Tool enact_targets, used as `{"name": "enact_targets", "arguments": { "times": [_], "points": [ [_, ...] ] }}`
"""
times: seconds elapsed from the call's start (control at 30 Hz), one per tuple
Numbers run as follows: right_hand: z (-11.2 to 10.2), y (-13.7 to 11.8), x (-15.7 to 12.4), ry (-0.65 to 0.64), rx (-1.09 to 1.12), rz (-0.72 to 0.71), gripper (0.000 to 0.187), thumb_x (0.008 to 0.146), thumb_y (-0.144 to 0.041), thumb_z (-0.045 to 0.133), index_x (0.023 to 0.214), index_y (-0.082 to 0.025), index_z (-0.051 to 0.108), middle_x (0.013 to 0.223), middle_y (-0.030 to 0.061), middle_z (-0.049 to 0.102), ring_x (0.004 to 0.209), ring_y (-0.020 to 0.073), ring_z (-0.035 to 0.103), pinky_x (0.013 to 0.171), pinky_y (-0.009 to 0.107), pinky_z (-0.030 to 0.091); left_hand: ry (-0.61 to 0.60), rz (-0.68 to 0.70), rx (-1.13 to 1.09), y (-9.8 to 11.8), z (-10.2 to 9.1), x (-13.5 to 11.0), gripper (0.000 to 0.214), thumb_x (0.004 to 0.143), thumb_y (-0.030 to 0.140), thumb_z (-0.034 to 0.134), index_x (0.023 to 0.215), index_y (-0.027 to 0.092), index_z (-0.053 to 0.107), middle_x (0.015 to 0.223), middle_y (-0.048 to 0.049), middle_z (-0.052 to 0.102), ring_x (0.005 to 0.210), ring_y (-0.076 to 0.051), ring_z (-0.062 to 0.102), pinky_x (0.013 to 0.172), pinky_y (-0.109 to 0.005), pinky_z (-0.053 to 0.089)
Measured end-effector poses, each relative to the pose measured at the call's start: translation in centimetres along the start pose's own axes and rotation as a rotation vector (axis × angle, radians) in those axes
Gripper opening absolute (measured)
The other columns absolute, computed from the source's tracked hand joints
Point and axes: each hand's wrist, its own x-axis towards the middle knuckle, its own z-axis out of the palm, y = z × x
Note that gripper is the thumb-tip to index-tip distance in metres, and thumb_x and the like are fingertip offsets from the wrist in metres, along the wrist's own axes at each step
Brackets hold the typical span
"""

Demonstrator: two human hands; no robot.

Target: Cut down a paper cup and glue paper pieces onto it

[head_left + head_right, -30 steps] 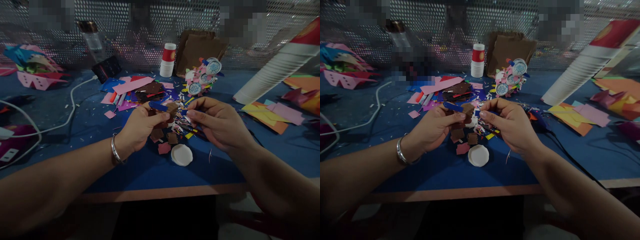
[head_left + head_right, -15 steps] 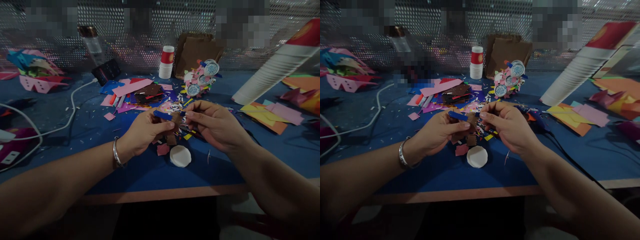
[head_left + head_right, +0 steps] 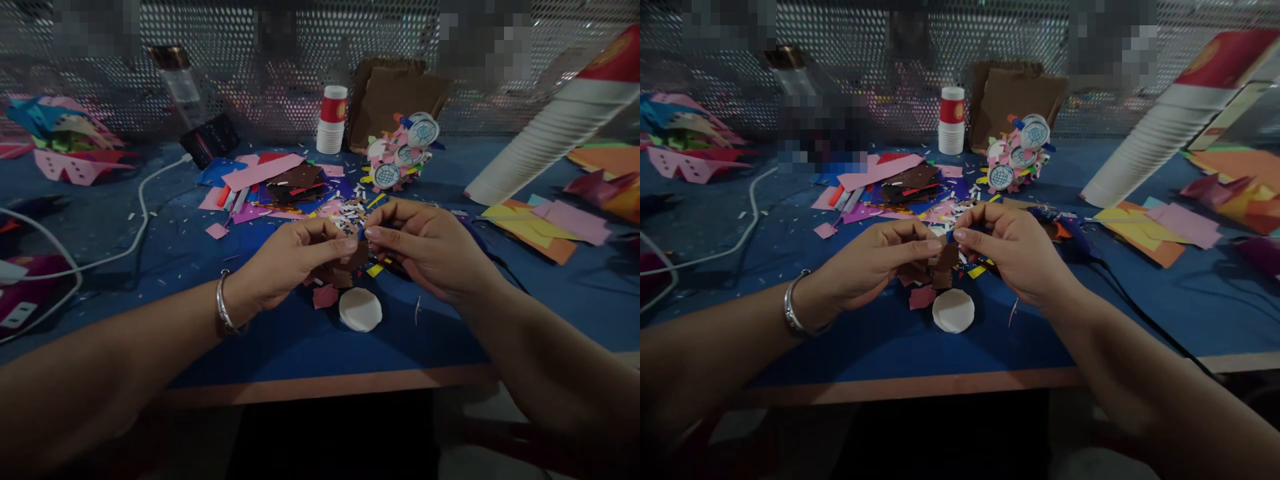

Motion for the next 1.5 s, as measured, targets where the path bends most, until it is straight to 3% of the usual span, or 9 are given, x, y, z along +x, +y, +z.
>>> {"name": "enact_targets", "arguments": {
  "times": [0.07, 0.27, 0.4, 0.63, 0.77, 0.9, 1.0, 1.2, 1.5],
  "points": [
    [0.0, 0.1, 0.0, -0.01, -0.019, -0.018, 0.043, 0.07, -0.046, 0.101, 0.087, -0.021, 0.071, 0.078, -0.0019, 0.063, 0.071, 0.0128, 0.058, 0.066, 0.029, 0.051, 0.004, 0.011, 0.033, 0.1, 0.0, 0.0, 0.036, 0.071, 0.034, 0.098, 0.081, 0.016, 0.068, 0.076, -0.0034, 0.077, 0.064, -0.015, 0.074, 0.056, -0.021, 0.043],
    [0.0, 0.2, -0.2, 0.052, -0.016, -0.049, 0.04, 0.071, -0.043, 0.102, 0.087, -0.021, 0.073, 0.08, -0.0007, 0.067, 0.071, 0.0134, 0.064, 0.069, 0.029, 0.056, 0.072, 0.06, 0.096, -0.1, 0.3, -0.2, 0.022, 0.082, 0.017, 0.08, 0.074, 0.019, 0.059, 0.07, -0.0024, 0.074, 0.062, -0.014, 0.071, 0.058, -0.024, 0.046],
    [-0.4, 0.4, -0.5, 0.138, -0.084, -0.117, 0.03, 0.077, -0.038, 0.098, 0.088, -0.022, 0.074, 0.084, 0.0006, 0.071, 0.069, 0.0145, 0.066, 0.068, 0.031, 0.06, 0.144, 0.139, 0.115, -0.4, 0.1, 0.0, 0.026, 0.079, 0.019, 0.083, 0.071, 0.02, 0.058, 0.067, 0.0014, 0.068, 0.056, -0.01, 0.06, 0.049, -0.022, 0.039],
    [0.1, 0.1, -2.1, 0.223, -0.53, -0.333, 0.007, 0.097, -0.027, 0.076, 0.091, -0.026, 0.073, 0.096, 0.0041, 0.078, 0.081, 0.0211, 0.074, 0.073, 0.038, 0.062, 0.218, 0.123, 0.037, -0.6, 0.5, 0.1, 0.027, 0.08, 0.022, 0.083, 0.073, 0.021, 0.056, 0.067, 0.0036, 0.06, 0.054, -0.01, 0.055, 0.043, -0.022, 0.037],
    [0.6, 1.0, -2.4, 0.238, -0.783, -0.601, 0.006, 0.1, -0.021, 0.071, 0.098, -0.026, 0.073, 0.095, 0.003, 0.079, 0.085, 0.0216, 0.076, 0.081, 0.038, 0.062, 0.202, 0.138, -0.04, -0.6, 0.9, -0.1, 0.027, 0.082, 0.018, 0.082, 0.077, 0.02, 0.056, 0.072, 0.0029, 0.068, 0.056, -0.01, 0.064, 0.045, -0.02, 0.039],
    [0.8, 2.0, -2.1, 0.237, -0.848, -0.896, 0.016, 0.098, -0.01, 0.068, 0.097, -0.025, 0.072, 0.093, 0.0027, 0.079, 0.088, 0.0214, 0.077, 0.078, 0.035, 0.061, 0.154, 0.15, -0.073, -0.5, 1.1, -0.4, 0.029, 0.084, 0.02, 0.084, 0.077, 0.019, 0.056, 0.069, 0.003, 0.07, 0.058, -0.009, 0.066, 0.051, -0.019, 0.044],
    [1.0, 2.1, -2.1, 0.247, -0.874, -0.93, 0.016, 0.098, -0.008, 0.069, 0.099, -0.024, 0.072, 0.093, 0.0026, 0.08, 0.088, 0.0208, 0.078, 0.08, 0.034, 0.061, 0.159, 0.142, -0.081, -0.4, 1.4, -0.6, 0.03, 0.085, 0.018, 0.084, 0.076, 0.019, 0.055, 0.068, 0.0036, 0.07, 0.061, -0.009, 0.068, 0.054, -0.018, 0.046],
    [1.3, 2.0, -2.5, 0.286, -0.854, -0.936, 0.015, 0.098, -0.008, 0.073, 0.098, -0.023, 0.073, 0.092, 0.0031, 0.08, 0.086, 0.0192, 0.078, 0.079, 0.032, 0.063, 0.163, 0.145, -0.144, -0.3, 1.7, -0.6, 0.032, 0.082, 0.007, 0.081, 0.071, 0.018, 0.053, 0.062, 0.0092, 0.06, 0.051, -0.003, 0.051, 0.055, -0.017, 0.043],
    [1.0, 2.1, -2.5, 0.281, -0.901, -1.045, 0.018, 0.098, -0.006, 0.072, 0.099, -0.023, 0.077, 0.098, 0.007, 0.082, 0.091, 0.0223, 0.08, 0.081, 0.036, 0.065, 0.113, 0.148, -0.167, -0.8, 1.3, -0.7, 0.031, 0.08, 0.016, 0.088, 0.073, 0.017, 0.057, 0.066, 0.0059, 0.064, 0.059, -0.005, 0.059, 0.06, -0.018, 0.047]
  ]
}}
